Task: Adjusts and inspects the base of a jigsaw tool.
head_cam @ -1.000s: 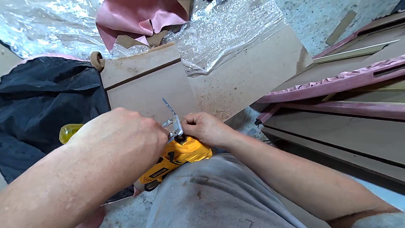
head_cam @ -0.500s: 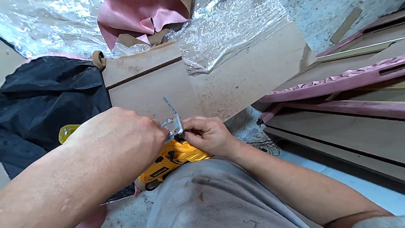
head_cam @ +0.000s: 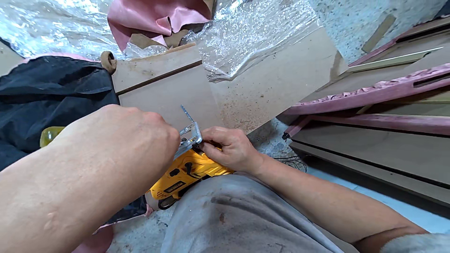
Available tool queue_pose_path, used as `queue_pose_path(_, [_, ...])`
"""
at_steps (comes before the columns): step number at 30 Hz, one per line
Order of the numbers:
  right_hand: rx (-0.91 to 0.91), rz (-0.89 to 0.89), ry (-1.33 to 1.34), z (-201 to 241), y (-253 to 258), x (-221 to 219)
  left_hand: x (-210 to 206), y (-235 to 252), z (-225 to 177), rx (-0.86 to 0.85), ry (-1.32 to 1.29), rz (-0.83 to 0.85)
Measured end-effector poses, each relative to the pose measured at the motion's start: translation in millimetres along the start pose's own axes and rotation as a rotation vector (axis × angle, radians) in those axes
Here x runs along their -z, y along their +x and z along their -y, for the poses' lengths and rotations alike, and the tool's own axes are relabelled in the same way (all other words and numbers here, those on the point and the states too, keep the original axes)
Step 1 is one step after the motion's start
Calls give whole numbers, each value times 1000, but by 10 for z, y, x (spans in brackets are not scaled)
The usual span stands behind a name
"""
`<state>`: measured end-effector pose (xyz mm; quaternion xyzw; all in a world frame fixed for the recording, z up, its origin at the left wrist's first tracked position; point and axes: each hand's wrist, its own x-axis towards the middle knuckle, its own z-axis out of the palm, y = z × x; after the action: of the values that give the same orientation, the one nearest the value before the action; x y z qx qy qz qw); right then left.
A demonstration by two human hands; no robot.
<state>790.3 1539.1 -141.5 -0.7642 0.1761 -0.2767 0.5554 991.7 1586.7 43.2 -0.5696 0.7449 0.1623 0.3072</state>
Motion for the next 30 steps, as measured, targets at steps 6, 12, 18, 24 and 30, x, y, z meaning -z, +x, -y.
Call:
queue_pose_path(6, [-8, -22, 2, 33, -21, -23, 123, 103, -124, 43, -17, 123])
queue_pose_path(12, [-25, -27, 19, 73, -39, -30, 75, 90, -64, 41, -83, 142])
queue_pose_path(18, [-74, 28, 67, 107, -38, -25, -170, -84, -35, -36, -107, -67])
queue_pose_path(24, [-95, 197, 144, 111, 73, 72, -236, -233, -138, -42, -90, -162])
queue_pose_path(30, [-89, 259, 235, 99, 96, 105, -254, -321, -233, -34, -85, -179])
